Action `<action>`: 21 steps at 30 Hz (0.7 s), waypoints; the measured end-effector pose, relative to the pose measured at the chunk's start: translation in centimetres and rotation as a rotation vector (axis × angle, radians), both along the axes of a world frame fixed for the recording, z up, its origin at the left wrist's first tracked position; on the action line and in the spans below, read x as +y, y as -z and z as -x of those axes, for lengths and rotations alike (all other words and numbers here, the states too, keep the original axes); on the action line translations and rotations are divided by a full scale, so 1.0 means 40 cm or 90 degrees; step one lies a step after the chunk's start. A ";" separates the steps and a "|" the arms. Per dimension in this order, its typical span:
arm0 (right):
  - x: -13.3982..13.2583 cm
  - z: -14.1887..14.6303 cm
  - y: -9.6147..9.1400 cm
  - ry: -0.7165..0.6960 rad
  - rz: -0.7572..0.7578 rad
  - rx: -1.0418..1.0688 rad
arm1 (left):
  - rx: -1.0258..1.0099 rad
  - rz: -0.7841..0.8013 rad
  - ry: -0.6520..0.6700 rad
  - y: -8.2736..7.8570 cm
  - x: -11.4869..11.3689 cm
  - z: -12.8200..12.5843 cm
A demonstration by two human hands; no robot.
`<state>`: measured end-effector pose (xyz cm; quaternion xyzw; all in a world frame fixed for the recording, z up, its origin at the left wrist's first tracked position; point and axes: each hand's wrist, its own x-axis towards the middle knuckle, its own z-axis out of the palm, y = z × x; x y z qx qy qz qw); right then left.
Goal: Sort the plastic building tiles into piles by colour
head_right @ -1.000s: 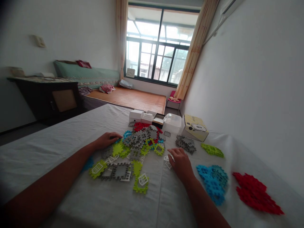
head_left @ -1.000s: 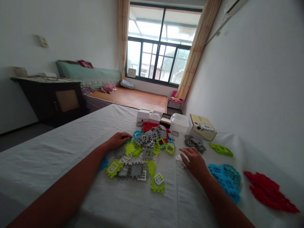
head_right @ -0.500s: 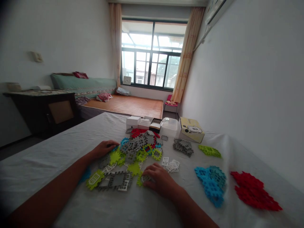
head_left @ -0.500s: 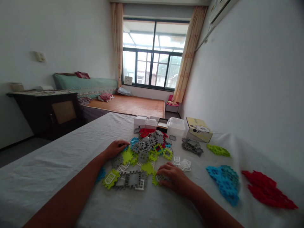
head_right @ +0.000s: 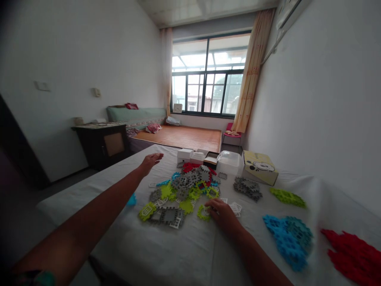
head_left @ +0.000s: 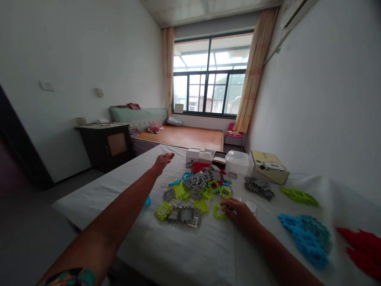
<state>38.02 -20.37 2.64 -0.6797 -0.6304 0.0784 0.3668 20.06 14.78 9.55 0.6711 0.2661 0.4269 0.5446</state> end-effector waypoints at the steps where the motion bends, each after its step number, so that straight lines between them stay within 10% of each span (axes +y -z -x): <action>1: 0.000 -0.001 0.002 -0.004 0.002 -0.003 | -0.012 0.005 -0.011 -0.013 0.004 0.004; 11: -0.006 -0.005 0.015 -0.011 0.000 -0.044 | 0.044 -0.006 0.051 -0.052 -0.086 0.058; 16: -0.007 -0.019 0.021 -0.026 0.014 -0.069 | 0.467 -0.303 0.228 0.018 -0.153 0.279; 21: -0.002 -0.024 0.025 -0.037 0.031 -0.068 | 0.681 -0.418 0.190 0.119 -0.267 0.394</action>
